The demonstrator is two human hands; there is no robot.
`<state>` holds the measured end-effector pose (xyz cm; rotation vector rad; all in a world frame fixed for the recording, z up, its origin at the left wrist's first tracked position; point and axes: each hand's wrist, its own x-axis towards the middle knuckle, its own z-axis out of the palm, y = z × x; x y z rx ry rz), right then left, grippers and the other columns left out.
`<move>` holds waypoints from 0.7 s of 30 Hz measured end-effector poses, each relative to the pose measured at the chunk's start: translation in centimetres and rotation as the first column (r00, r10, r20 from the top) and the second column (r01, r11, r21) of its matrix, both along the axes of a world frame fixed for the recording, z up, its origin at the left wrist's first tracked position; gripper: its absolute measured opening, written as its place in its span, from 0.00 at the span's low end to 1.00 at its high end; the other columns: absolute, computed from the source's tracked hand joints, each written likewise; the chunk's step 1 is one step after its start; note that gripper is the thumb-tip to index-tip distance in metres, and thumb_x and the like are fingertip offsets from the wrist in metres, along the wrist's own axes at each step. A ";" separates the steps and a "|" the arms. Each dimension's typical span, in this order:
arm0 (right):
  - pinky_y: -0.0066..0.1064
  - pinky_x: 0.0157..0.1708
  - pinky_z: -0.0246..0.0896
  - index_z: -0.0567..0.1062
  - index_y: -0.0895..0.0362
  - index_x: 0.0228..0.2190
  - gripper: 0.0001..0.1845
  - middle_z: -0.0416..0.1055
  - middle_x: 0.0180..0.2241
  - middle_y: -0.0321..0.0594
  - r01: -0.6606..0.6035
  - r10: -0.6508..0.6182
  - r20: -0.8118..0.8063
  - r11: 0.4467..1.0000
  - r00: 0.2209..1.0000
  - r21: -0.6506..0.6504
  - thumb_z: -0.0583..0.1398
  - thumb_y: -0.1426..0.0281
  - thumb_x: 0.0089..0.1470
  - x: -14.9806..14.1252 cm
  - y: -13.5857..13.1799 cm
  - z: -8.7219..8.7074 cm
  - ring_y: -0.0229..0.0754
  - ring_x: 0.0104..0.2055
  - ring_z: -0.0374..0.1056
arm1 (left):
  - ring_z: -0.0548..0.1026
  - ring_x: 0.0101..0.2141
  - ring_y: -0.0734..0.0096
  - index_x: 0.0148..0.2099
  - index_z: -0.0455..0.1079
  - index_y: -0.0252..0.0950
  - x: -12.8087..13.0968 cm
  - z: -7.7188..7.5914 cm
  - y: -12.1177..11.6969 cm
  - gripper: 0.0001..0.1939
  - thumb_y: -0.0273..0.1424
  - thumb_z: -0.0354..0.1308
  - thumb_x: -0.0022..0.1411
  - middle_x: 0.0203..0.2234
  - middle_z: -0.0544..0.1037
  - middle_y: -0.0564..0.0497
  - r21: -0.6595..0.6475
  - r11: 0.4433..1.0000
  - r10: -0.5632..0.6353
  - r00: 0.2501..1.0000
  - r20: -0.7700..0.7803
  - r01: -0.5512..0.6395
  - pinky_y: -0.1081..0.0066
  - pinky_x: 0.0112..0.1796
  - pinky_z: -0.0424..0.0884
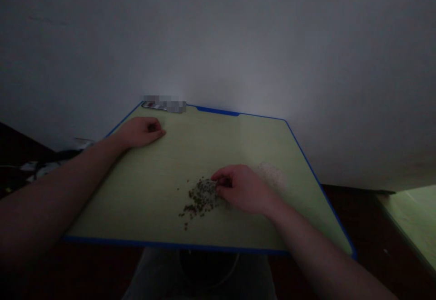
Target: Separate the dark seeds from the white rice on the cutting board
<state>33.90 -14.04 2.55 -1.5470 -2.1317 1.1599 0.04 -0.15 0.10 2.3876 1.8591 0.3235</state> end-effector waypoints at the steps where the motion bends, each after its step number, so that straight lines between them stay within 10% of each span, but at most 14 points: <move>1: 0.29 0.30 0.65 0.79 0.56 0.40 0.14 0.79 0.29 0.37 -0.004 0.004 0.008 1.000 1.000 0.007 0.61 0.74 0.50 -0.1 -0.1 0.3 0.39 0.30 0.74 | 0.71 0.29 0.64 0.33 0.69 0.37 0.0 0.0 0.0 0.21 0.49 0.49 0.55 0.27 0.75 0.48 0.001 1.000 0.001 1.000 -0.007 -0.001 0.68 0.29 0.60; 12: 0.32 0.33 0.68 0.81 0.49 0.42 0.18 0.81 0.36 0.37 -0.019 0.007 0.062 0.982 0.998 0.188 0.56 0.74 0.55 -0.1 -7.2 1.4 0.43 0.35 0.76 | 0.72 0.30 0.64 0.35 0.70 0.37 0.2 0.2 -0.2 0.20 0.48 0.50 0.56 0.29 0.77 0.47 -0.014 1.000 0.009 1.000 -0.004 -0.009 0.68 0.29 0.60; 21: 0.35 0.38 0.69 0.81 0.53 0.43 0.18 0.81 0.38 0.40 -0.096 0.060 0.139 0.959 0.988 0.265 0.56 0.75 0.55 -1.3 -6.1 1.1 0.44 0.38 0.77 | 0.71 0.29 0.64 0.35 0.70 0.37 0.0 0.1 -0.2 0.19 0.48 0.50 0.56 0.28 0.77 0.47 -0.002 1.000 0.002 1.000 -0.001 -0.002 0.67 0.29 0.60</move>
